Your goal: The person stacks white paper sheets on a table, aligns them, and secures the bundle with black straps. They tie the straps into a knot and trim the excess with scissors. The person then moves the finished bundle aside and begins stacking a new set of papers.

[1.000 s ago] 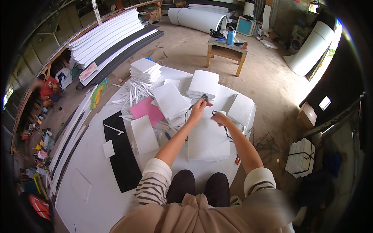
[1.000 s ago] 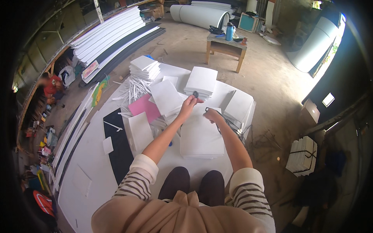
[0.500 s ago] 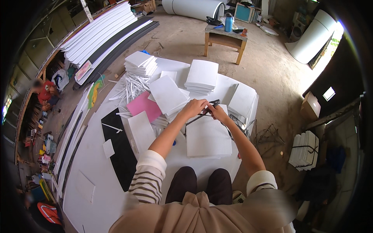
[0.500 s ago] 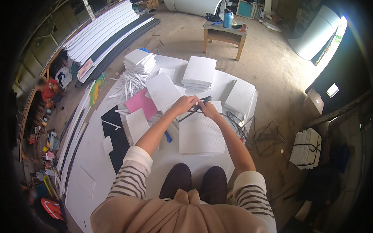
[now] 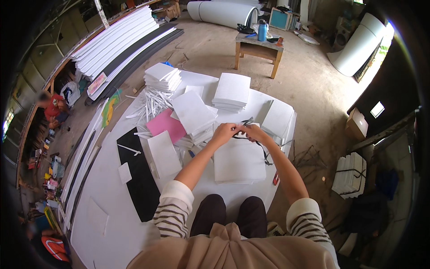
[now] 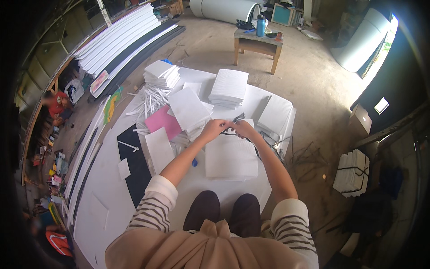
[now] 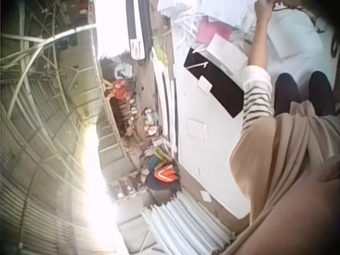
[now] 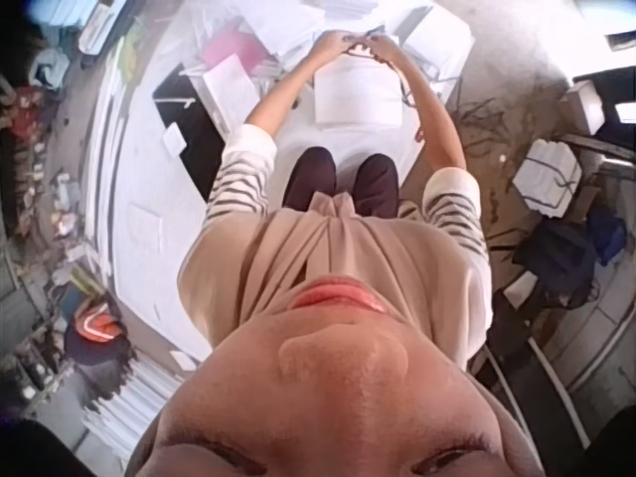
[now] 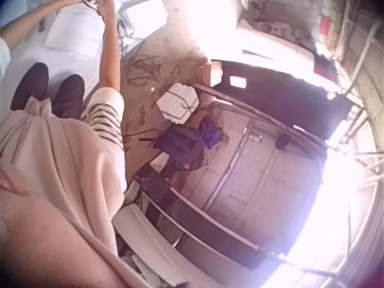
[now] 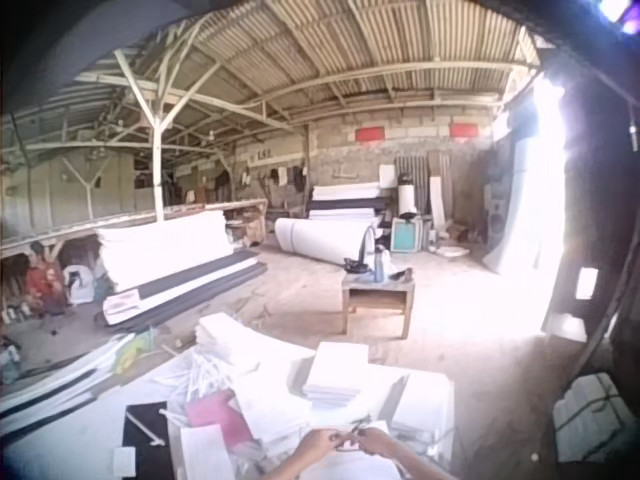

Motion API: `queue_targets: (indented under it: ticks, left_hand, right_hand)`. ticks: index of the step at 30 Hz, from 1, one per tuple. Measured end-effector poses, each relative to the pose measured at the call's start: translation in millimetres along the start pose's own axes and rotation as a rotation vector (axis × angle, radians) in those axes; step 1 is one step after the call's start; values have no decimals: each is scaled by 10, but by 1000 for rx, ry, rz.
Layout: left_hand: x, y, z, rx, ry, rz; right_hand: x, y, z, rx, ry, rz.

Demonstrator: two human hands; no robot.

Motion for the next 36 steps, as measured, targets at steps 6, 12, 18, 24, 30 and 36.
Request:
queue_targets:
  ticks: [6,12,18,24,30,36]
  left_hand:
    - [322,159,-92,163,-140,-27]
    - [191,208,-150,292,-85,75]
    - [78,191,-368,115,107,121]
    - [193,68,-639,-109,207,179]
    - [210,-137,-1159,-309,563,156]
    - [310,-456,-1745,-391,693,77]
  right_hand:
    - [516,-369,-145,-333,-303,-837]
    - [328,99,-84,55,9,-316]
    - [406,58,2,232,107,-423]
    - [372,-306,-480,-3,733,-622]
    - [-46,-963,-1025,-276,1039,-634]
    - [-472,-1538,-1456,-259,1287,-709]
Point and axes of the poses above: each hand's wrist, its own y-axis towards the middle knuckle, its own z-axis out of the palm, x = y × z, the point moved 6 cm from there along y, towards the middle knuckle, and after that the axes turned 7 degrees about x, right-handed, at the moved point
